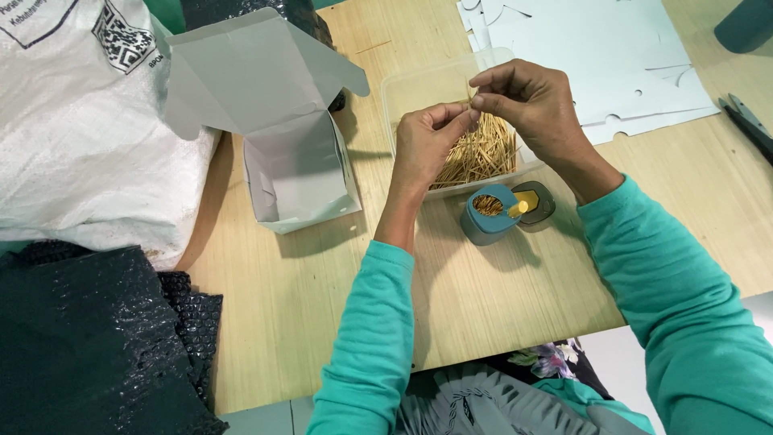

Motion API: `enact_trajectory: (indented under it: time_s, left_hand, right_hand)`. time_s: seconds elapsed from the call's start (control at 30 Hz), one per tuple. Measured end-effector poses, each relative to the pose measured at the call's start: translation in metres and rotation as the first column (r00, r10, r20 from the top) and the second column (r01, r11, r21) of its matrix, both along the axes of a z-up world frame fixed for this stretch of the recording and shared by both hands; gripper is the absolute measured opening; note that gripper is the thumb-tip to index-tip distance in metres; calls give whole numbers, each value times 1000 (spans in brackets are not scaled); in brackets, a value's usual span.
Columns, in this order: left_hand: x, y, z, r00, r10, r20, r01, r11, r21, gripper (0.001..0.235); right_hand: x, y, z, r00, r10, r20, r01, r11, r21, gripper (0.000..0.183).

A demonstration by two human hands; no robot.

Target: The person repeatedly picks up toothpicks from a clear plastic container, breaks them in half, and places the pieces into a small blue container. The process is continuous and repetitive throughout the clip.

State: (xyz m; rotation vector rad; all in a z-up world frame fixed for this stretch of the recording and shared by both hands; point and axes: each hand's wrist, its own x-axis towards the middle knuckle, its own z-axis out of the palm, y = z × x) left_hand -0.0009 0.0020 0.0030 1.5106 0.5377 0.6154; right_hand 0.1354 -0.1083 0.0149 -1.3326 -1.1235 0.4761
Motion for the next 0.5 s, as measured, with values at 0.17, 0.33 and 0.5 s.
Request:
enact_trajectory:
  time_s: [0.17,0.33,0.5]
  left_hand:
    - [-3,-2,3,1000,-4,21,3,1000,17,18]
    - [-3,-3,6,999,-15,53,16,1000,-20,17]
    - [-4,-5,9,999,-25,21,26,998,-51,24]
  right_hand:
    - [-3,-1,2,999,11,44,-12,1000,12,22]
    - [-4,-3,9,994,37,104,-38,999,12,30]
    - [1,-2,3,996,20,88,-25,998,51,35]
